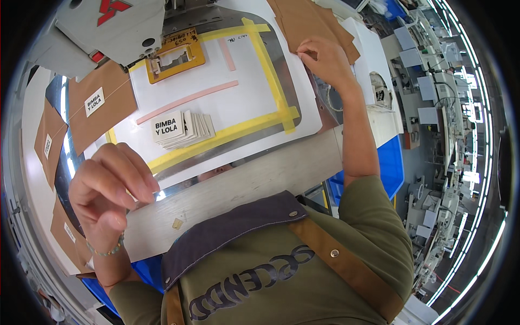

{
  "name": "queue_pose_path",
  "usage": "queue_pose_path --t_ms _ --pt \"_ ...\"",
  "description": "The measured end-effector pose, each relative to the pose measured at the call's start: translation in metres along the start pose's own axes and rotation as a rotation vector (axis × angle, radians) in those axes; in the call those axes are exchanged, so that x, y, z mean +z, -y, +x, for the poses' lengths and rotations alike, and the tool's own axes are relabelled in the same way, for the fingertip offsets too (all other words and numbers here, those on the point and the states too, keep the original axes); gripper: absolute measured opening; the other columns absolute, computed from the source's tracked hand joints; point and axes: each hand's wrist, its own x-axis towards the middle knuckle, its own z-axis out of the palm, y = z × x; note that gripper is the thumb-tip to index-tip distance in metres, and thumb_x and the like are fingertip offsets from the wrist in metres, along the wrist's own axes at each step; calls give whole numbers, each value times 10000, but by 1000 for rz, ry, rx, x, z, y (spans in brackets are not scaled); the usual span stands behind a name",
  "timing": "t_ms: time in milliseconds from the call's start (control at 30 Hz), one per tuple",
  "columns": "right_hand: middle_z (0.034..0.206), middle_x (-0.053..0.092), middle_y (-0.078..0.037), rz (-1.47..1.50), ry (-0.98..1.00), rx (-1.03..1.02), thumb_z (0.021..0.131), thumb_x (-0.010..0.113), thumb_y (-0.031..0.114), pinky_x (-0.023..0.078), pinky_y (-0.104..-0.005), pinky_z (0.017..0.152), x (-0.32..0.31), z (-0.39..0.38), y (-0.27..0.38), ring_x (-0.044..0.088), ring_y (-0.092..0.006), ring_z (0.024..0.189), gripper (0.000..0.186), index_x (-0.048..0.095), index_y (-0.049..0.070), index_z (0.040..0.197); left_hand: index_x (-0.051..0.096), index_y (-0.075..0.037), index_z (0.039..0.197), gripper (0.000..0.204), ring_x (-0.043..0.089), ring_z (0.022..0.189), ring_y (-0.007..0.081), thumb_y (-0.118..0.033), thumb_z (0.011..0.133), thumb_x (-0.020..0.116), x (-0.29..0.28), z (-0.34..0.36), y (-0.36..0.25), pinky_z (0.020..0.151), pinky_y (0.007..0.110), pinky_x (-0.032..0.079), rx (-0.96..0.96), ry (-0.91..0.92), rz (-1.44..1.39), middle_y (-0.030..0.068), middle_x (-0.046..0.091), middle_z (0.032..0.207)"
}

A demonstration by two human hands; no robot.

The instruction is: Sewing brand labels onto leather or fabric components using an industrial sewing machine.

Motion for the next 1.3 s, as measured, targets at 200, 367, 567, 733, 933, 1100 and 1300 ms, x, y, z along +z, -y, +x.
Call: queue_pose_path --t_ms 200,367,567,733,933,1100,1300 --pt "1017 770 -43 6 -21 -7 949 758 130 609 -337 793 2 2 4 740 -245 880 128 790 14 991 695 -87 1037 281 707 962 205 -347 1011 798 -6 -2 8 872 349 570 -33 -49 115 104 718 996" --pt "1007 772 -35 -41 -44 -64 935 772 154 586 -368 768 3 1 10 732 -265 867 125 800 37 969 701 -43 1085 240 683 1045 196 -271 1023 744 -12 -4 16 960 357 544 -63 -28 196 141 732 1077" --pt "1014 777 -38 -101 -33 -111 933 782 174 579 -395 778 1 1 13 733 -290 883 129 809 56 978 694 -32 1087 235 677 1067 195 -260 1037 726 -13 -2 19 1006 370 532 -130 -32 227 142 729 1105" --pt "1024 783 -45 -91 -53 -102 941 774 167 585 -399 791 5 1 7 740 -297 890 127 811 55 990 697 -20 1102 222 674 1082 193 -235 1045 715 -14 -1 20 1016 380 532 -165 -39 237 140 721 1144" --pt "1036 788 -42 -109 -50 -89 949 753 143 590 -392 800 5 1 9 744 -295 890 119 814 53 998 712 -19 1126 207 668 1097 194 -210 1047 721 -16 -2 25 1031 379 522 -170 -48 246 135 719 1155" --pt "1046 792 -34 -77 -38 -74 948 749 144 589 -385 797 3 0 9 747 -284 887 122 823 61 996 721 -24 1123 215 669 1101 191 -226 1051 729 -18 -4 26 1033 380 519 -179 -49 266 129 722 1145" --pt "1038 792 -32 -74 -38 -44 940 752 144 585 -385 792 4 1 12 745 -282 885 120 820 54 980 723 -30 1119 218 669 1099 189 -236 1050 737 -20 -7 27 1029 376 518 -185 -61 275 127 724 1141"
